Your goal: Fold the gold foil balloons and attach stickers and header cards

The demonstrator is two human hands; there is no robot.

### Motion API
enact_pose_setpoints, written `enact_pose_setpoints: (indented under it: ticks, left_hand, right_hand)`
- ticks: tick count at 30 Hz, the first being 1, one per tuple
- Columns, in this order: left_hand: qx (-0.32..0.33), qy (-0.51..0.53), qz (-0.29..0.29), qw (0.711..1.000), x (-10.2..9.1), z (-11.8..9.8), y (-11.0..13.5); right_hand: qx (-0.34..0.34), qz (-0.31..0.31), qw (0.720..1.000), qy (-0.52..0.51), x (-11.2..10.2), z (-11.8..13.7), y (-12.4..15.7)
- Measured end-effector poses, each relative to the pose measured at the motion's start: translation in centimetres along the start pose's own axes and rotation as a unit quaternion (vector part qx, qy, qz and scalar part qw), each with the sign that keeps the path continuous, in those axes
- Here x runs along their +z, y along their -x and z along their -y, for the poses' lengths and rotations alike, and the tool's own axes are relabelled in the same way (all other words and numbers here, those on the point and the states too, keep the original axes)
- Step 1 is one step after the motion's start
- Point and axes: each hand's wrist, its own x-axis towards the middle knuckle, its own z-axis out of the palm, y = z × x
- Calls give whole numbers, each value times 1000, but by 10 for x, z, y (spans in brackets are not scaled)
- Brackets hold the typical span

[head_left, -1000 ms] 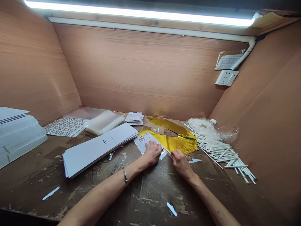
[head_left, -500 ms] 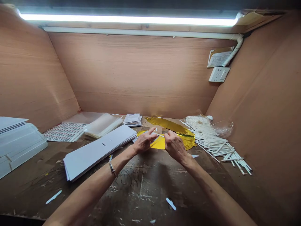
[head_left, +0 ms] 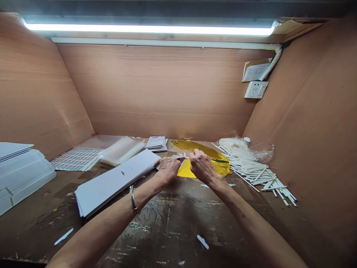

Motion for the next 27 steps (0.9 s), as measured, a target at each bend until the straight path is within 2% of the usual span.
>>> enact_pose_setpoints:
  ticks: [2,12,17,19,22,25,27]
  left_hand:
    - [-3,-15,5,1000,-1,2,-4]
    - [112,45,-2,993,13,21,-4]
    - [182,34,13,983,19,18,7]
    - [216,16,28,976,31,17,17]
    - [240,-6,31,970,59,20,34]
    - [250,2,7,968,85,25,48]
    - [260,16,-7,965,94,27,53]
  right_hand:
    - [-2,-2,1000,1,0,0,1]
    - [-6,29,999,13,2,-9,19]
    - [-31,65,997,-8,28,6,24]
    - [-37,86,995,-36,46,7,26]
    - [-34,109,988,-107,72,0,33]
    - [-12,94,978,-189,92,-9,42]
    - [16,78,960,-270,100,-12,47]
